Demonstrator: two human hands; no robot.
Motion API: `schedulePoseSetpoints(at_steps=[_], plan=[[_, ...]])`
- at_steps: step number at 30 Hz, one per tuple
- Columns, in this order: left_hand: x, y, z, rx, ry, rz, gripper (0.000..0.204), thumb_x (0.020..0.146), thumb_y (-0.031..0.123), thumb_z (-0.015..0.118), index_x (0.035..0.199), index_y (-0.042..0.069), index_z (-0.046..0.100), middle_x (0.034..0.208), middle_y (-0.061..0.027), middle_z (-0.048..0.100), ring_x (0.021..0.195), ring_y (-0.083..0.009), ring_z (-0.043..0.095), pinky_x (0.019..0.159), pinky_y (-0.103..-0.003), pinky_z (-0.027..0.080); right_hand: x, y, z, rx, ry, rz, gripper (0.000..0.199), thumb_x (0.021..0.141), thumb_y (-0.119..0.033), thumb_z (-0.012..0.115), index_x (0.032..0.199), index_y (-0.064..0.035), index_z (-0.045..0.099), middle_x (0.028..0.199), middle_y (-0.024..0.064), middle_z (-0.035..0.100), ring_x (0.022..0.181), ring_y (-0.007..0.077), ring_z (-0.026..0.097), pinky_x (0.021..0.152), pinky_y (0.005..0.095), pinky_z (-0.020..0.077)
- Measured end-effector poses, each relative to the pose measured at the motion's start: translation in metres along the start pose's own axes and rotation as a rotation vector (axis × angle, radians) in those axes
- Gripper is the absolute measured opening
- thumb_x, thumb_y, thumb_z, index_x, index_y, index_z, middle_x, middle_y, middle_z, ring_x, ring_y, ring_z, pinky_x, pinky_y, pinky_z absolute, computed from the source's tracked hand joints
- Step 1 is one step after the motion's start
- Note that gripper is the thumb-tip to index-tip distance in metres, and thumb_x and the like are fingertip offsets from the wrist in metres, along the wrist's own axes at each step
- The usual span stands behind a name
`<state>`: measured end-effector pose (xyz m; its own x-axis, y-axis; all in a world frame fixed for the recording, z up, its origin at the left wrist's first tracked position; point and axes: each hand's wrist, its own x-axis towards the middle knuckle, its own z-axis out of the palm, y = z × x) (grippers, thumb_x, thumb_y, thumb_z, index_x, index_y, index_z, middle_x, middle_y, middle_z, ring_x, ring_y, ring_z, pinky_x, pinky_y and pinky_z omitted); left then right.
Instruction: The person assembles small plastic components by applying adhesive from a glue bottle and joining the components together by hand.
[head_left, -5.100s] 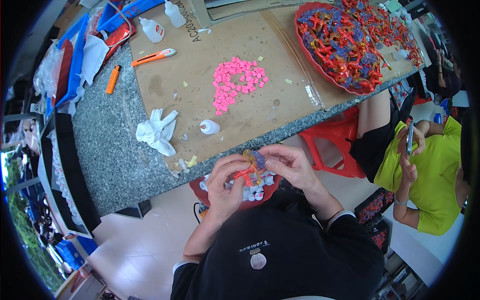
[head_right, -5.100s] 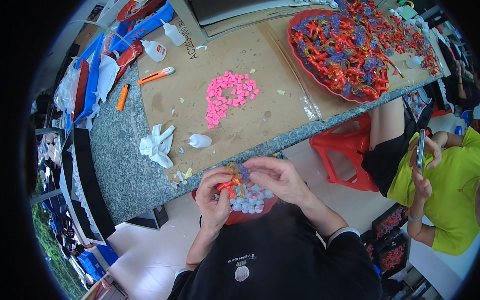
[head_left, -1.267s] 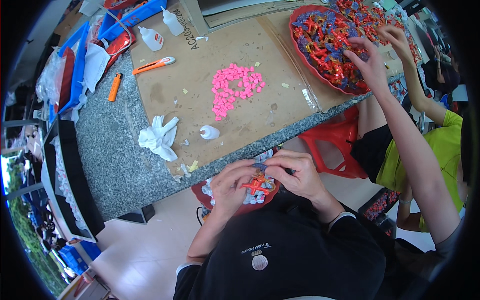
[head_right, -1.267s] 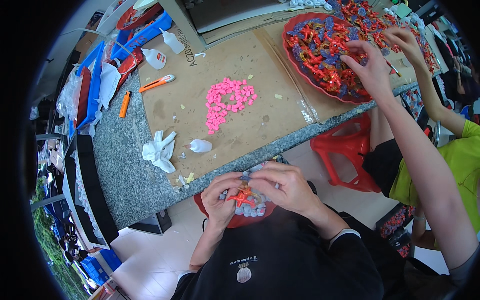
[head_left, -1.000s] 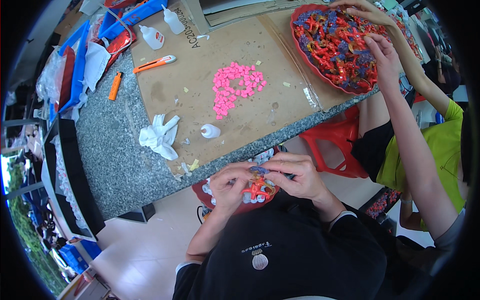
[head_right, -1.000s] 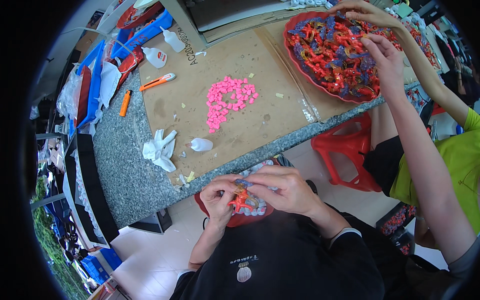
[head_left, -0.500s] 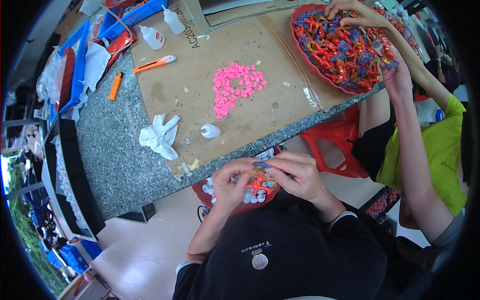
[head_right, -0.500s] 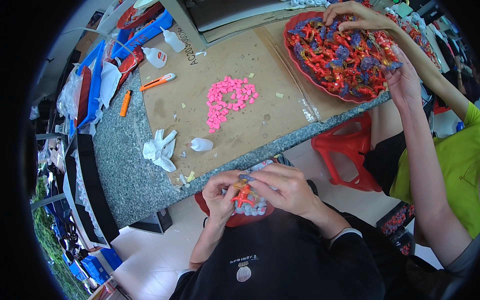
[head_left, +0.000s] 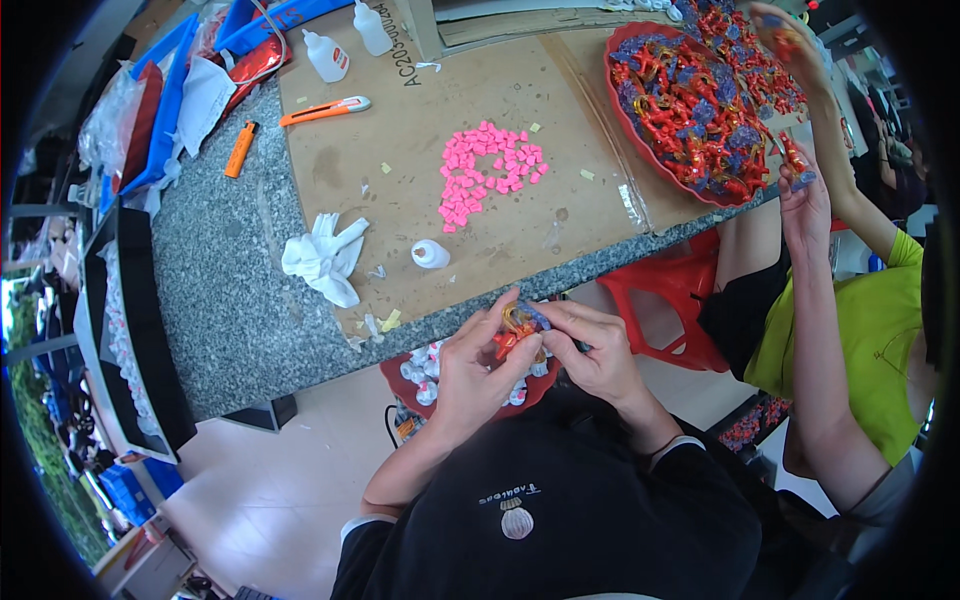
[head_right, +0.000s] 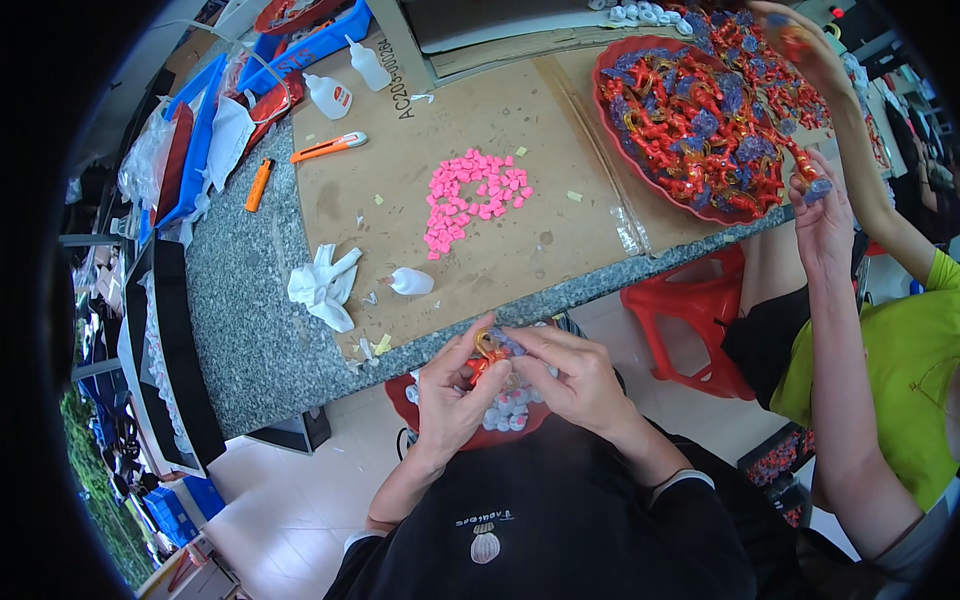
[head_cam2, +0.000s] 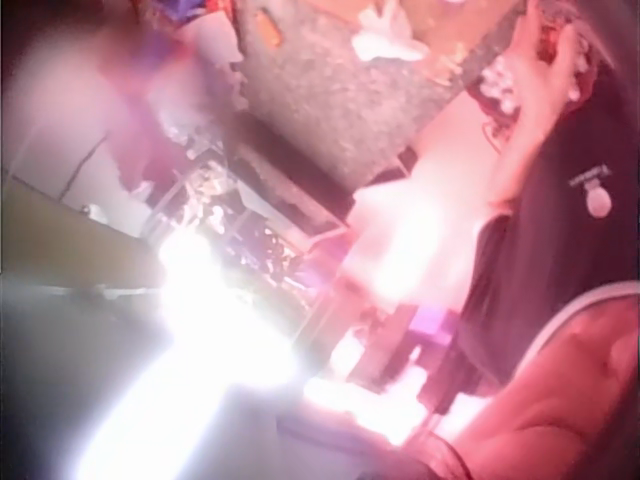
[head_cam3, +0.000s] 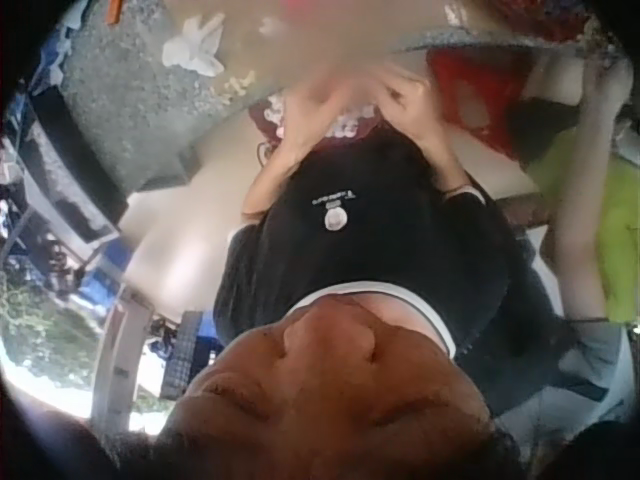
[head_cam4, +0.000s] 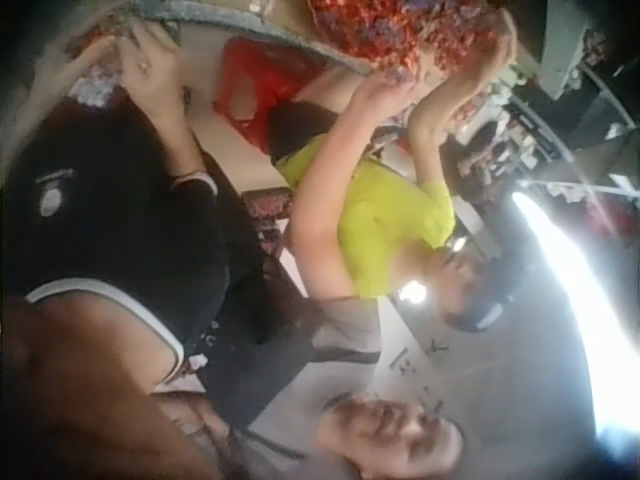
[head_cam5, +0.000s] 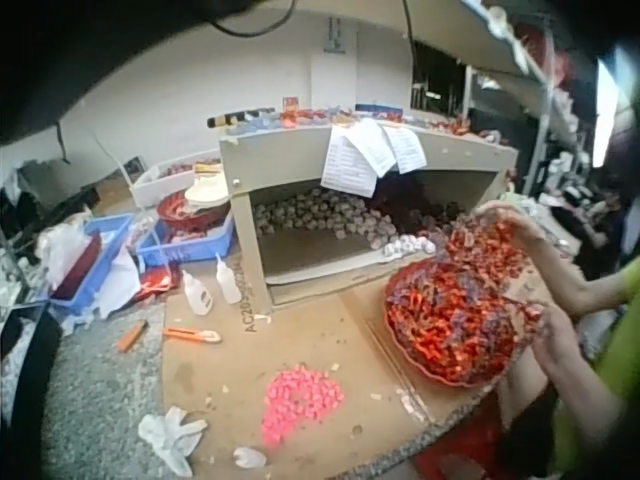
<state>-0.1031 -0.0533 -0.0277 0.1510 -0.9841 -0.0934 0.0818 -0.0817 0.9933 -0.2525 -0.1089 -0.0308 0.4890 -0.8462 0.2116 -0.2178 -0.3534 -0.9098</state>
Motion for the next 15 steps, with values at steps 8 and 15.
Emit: schedulePoseSetpoints(at_steps=[8,15], plan=[[0.000,0.001,-0.010,-0.065,-0.115,-0.261,0.029,0.092,0.014,0.049,0.116,-0.001,0.056,0.074,0.0004,0.049,0.052,-0.0016,0.043,0.046,-0.017,0.034,-0.001,-0.006,-0.006,0.098,-0.077,0.234,0.020,0.081,-0.009,0.060,0.097,0.0022,0.064,0.074,0.0107,0.062,0.060,0.0140,0.056,0.050,0.0244,0.0416],[0.003,-0.001,-0.003,-0.160,-0.090,-0.417,0.029,0.091,0.014,0.052,0.115,-0.001,0.056,0.075,-0.0002,0.056,0.054,0.0002,0.044,0.046,-0.017,0.035,0.001,-0.010,-0.006,-0.004,-0.049,0.238,0.014,0.082,-0.007,0.058,0.090,0.0035,0.064,0.072,0.0124,0.061,0.057,0.0168,0.056,0.049,0.0267,0.0425]])
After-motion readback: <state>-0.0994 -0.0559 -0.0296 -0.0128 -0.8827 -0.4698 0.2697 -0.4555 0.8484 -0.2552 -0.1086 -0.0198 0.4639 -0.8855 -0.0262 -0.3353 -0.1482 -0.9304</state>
